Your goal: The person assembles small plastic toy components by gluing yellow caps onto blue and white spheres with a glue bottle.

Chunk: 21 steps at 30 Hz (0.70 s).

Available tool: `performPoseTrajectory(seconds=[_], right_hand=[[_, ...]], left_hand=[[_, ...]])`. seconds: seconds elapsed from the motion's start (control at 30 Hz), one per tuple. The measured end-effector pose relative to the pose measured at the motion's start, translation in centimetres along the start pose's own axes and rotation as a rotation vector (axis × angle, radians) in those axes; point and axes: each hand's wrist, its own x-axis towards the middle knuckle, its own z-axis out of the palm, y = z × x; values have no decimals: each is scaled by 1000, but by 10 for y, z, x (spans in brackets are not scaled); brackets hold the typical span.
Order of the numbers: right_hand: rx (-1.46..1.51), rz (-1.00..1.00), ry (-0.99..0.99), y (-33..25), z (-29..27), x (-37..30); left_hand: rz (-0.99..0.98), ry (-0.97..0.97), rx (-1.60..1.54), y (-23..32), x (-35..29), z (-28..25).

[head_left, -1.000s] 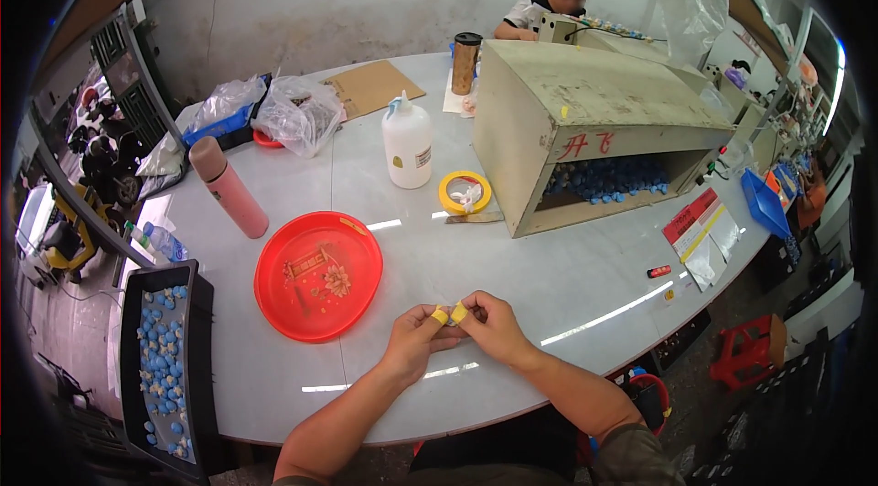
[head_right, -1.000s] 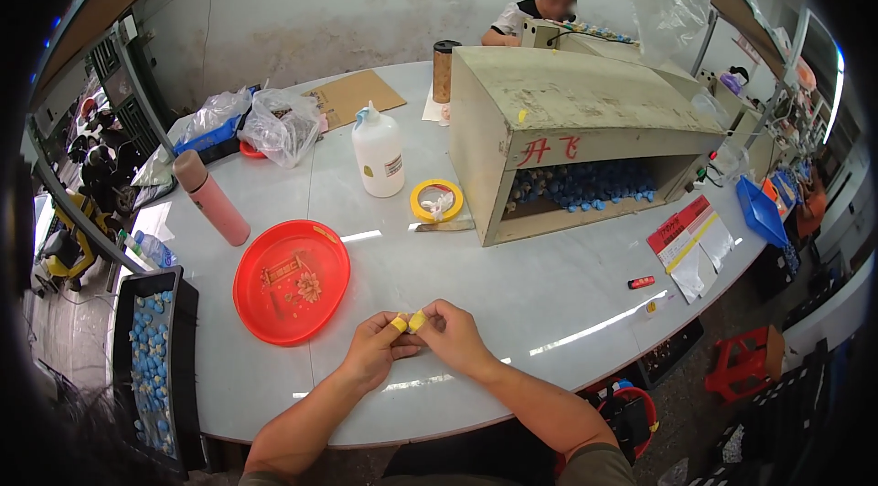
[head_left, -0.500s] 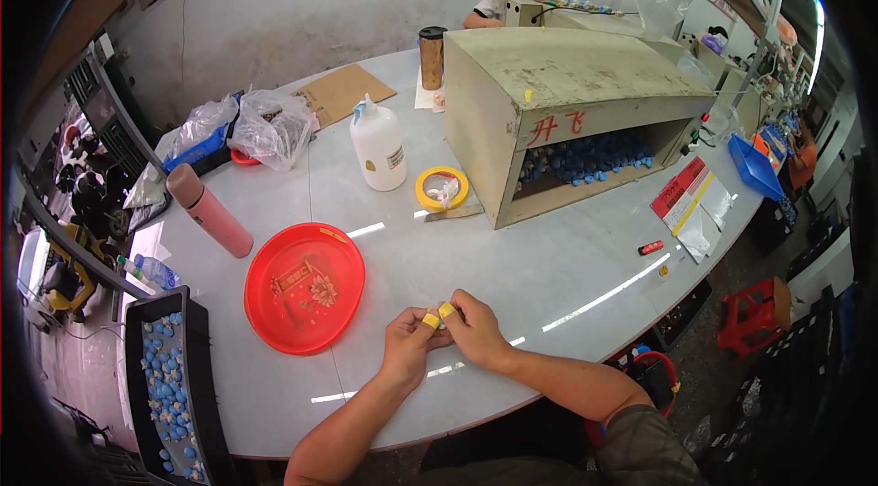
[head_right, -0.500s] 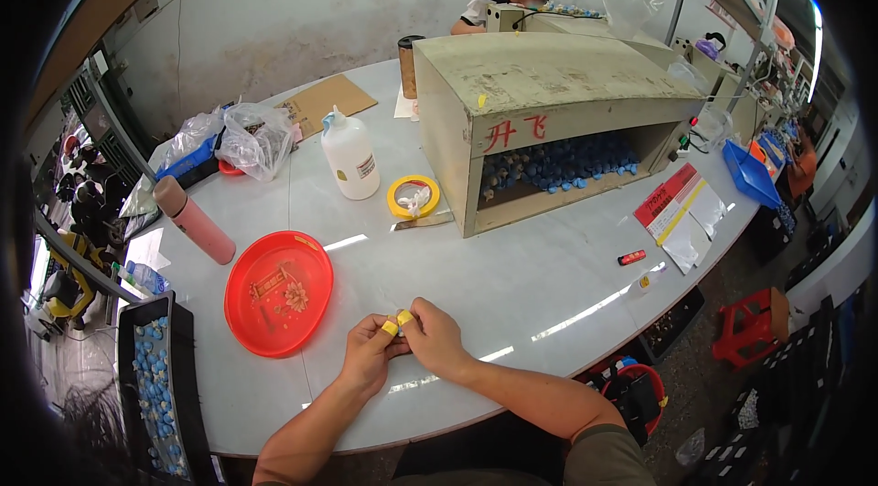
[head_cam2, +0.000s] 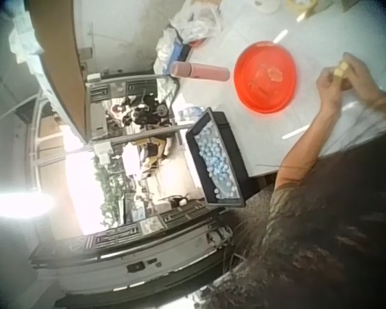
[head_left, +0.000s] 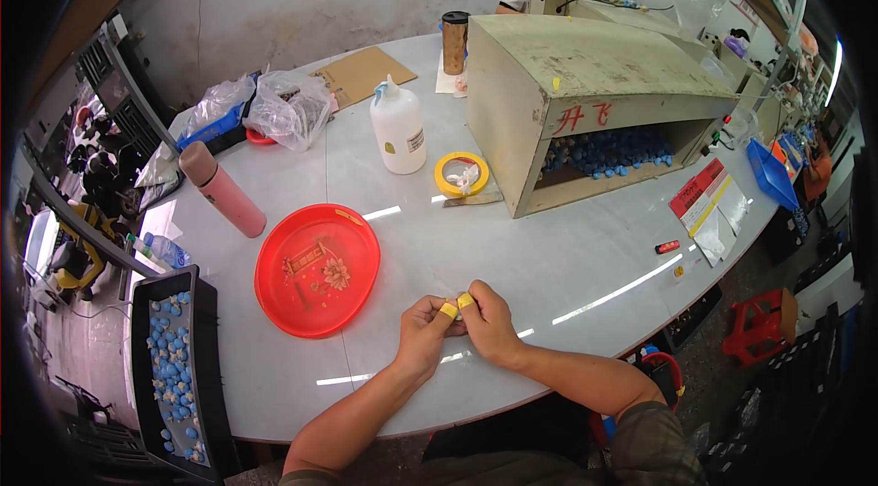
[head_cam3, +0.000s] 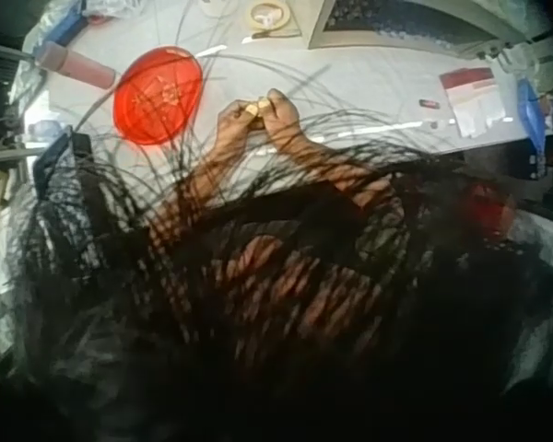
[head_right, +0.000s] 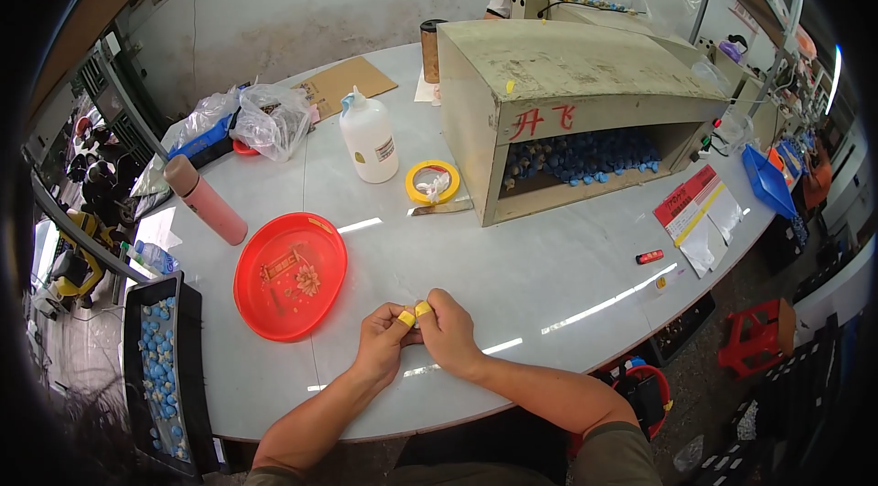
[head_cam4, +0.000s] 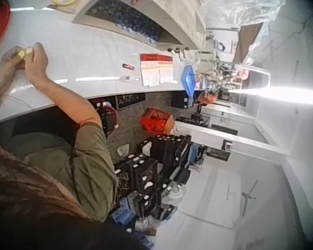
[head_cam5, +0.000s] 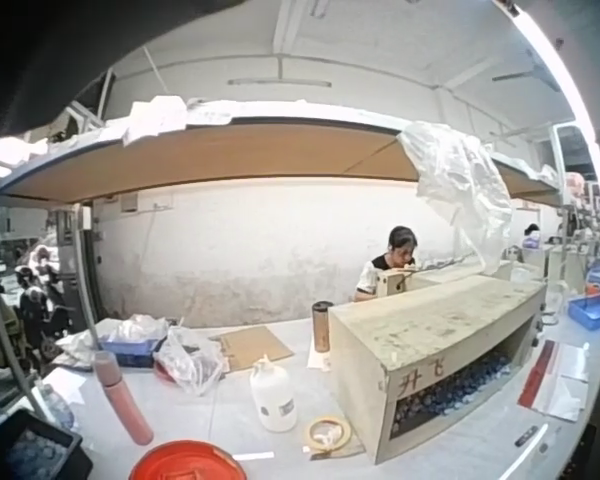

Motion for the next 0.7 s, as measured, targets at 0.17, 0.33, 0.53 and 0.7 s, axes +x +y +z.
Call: performPoseTrajectory(seconds=[0.17, 0.33, 0.53, 0.7], right_hand=[[5, -24, 16, 2, 2, 0], [4, -44, 23, 2, 2, 0], [-10, -39, 20, -1, 1, 0], [-10, -50, 24, 0, 2, 0]], left_hand=[[3, 0, 13, -1, 0, -1], [4, 8, 2, 0, 0, 1], [12, 7, -4, -2, 0, -1], [4, 14, 8, 0, 0, 1]])
